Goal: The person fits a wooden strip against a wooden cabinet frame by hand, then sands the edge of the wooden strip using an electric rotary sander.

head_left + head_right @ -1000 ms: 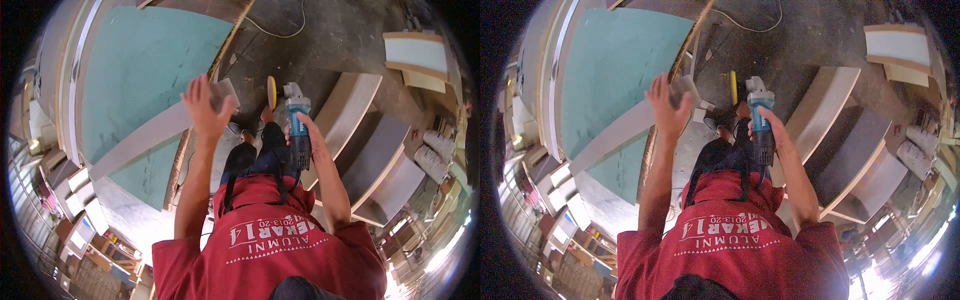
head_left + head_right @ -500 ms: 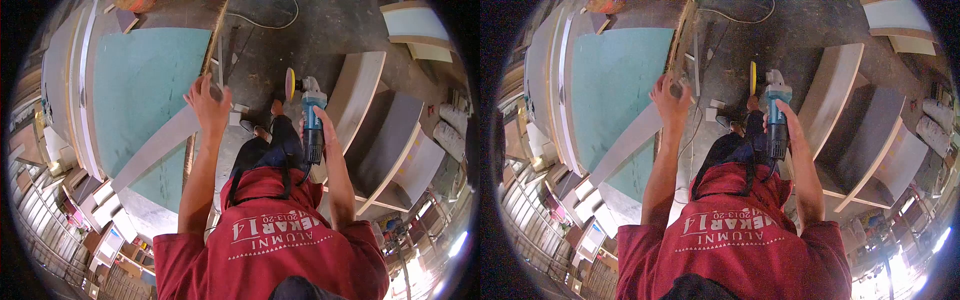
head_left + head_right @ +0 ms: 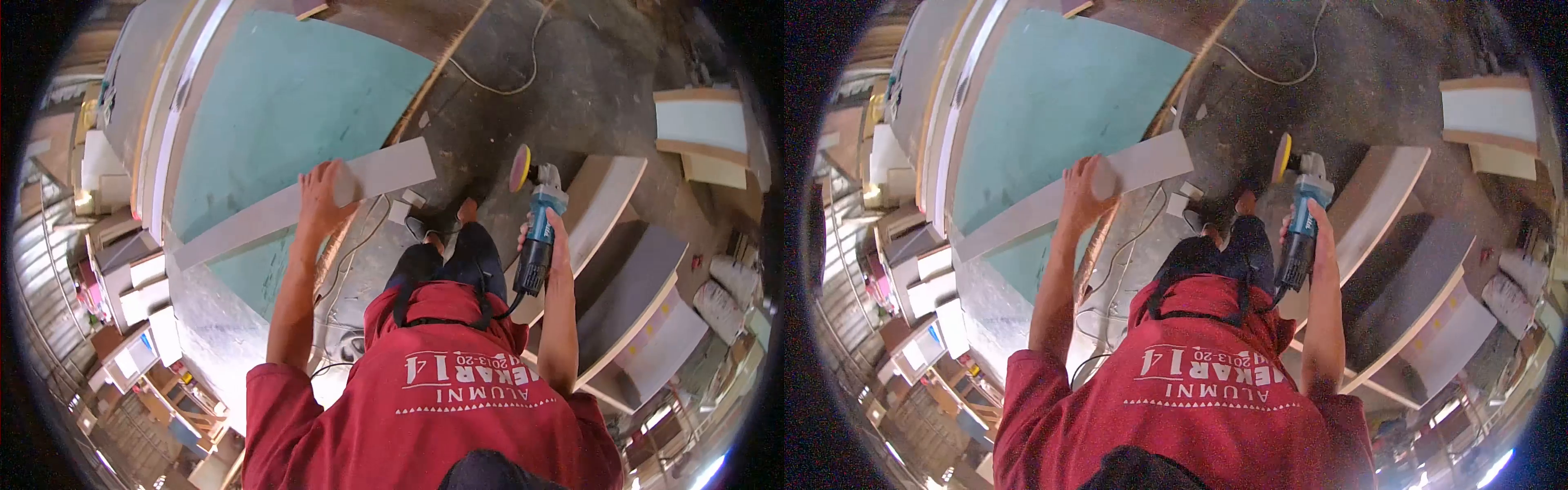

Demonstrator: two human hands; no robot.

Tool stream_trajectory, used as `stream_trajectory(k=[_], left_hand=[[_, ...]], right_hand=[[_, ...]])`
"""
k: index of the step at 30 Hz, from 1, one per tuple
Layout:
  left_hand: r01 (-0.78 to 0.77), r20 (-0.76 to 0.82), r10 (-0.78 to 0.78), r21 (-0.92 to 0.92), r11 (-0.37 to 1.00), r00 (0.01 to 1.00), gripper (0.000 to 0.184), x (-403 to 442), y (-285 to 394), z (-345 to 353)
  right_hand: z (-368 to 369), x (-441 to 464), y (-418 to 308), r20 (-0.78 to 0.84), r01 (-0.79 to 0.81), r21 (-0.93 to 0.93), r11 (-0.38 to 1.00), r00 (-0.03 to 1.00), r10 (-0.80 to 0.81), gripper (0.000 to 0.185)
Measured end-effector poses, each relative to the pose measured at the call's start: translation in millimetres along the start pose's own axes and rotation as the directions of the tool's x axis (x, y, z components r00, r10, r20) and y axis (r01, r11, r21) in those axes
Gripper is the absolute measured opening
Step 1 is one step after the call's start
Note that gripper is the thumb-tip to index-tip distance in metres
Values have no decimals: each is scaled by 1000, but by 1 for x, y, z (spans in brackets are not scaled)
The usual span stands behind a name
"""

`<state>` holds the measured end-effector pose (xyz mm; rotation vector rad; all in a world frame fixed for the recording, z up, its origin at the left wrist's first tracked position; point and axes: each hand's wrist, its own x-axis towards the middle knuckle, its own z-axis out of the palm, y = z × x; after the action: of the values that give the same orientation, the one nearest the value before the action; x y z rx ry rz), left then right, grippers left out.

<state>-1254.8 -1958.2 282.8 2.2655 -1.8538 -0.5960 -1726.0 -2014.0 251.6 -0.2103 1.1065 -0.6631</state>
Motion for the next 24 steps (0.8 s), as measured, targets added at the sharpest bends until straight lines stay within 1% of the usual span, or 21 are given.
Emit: stream_trajectory(k=[1, 2, 3, 5, 7, 9, 10, 11, 12, 13, 14, 15, 16, 17, 18, 19, 21, 22, 24], left_hand=[[10, -20, -10, -4, 1000, 1000, 97, -8, -24, -9], [39, 1, -39, 21, 999, 999, 97, -17, -52, -18], [68, 22, -69, 46, 997, 997, 97, -25, -79, -25], [111, -9, -110, 21, 994, 994, 99, -41, -133, -36], [154, -36, -154, -10, 988, 987, 101, -57, -168, -40], [313, -136, -304, 47, 949, 943, 109, -73, -193, -34], [314, -143, -306, 33, 949, 941, 109, -74, -214, -16], [442, -237, -498, -254, 860, 834, 116, -70, -240, 10], [489, -257, -681, -531, 692, 686, 123, -62, -254, 25], [483, -252, -684, -545, 685, 685, 123, -51, -234, 20], [606, -231, -908, -684, 407, 349, 128, -36, -188, 6], [600, -138, -990, -795, 89, -36, 132, -19, -156, -1], [592, -121, -992, -803, 74, -41, 132, -4, -148, 5], [615, -138, -978, -788, 14, -154, 133, 14, -147, 7], [628, -157, -950, -776, -50, -269, 133, 24, -145, 9], [611, -140, -947, -789, -69, -287, 133, 28, -139, 6], [677, -123, -954, -730, -99, -272, 128, 29, -134, -8], [666, -124, -953, -739, -98, -278, 128, 22, -134, -17], [403, -176, -968, -910, 92, -178, 124, 9, -131, -34]], right_hand=[[-1, 1, 0, 2, 17, -2, 1000, 1000, -17, 55], [2, 0, 1, 4, 35, -3, 999, 999, -35, 54], [13, -6, -2, -28, 53, -6, 999, 998, -53, 53], [22, -9, -2, -29, 69, -8, 998, 997, -69, 54], [32, -14, -4, -54, 68, 11, 998, 996, -67, 53], [36, -18, -2, -54, 105, -15, 994, 993, -105, 53], [36, -18, -1, -66, 136, -24, 990, 988, -138, 52], [38, -19, 0, -64, 146, -37, 989, 987, -148, 52], [40, -20, 1, -68, 155, -25, 988, 985, -156, 52], [40, -23, 2, -74, 161, -16, 987, 984, -161, 52], [39, -26, 5, -75, 168, -33, 985, 982, -170, 52], [41, -27, 7, -84, 166, -11, 986, 982, -167, 52], [42, -30, 9, -92, 161, 8, 987, 983, -159, 52], [44, -30, 11, -113, 173, -31, 984, 978, -175, 53], [45, -32, 12, -100, 177, -55, 983, 978, -181, 53], [46, -33, 13, -95, 171, -34, 985, 980, -174, 53], [46, -34, 17, -97, 165, -5, 986, 982, -165, 54], [44, -35, 18, -82, 169, -6, 986, 982, -169, 54], [43, -37, 21, -114, 198, 10, 980, 974, -196, 53]])
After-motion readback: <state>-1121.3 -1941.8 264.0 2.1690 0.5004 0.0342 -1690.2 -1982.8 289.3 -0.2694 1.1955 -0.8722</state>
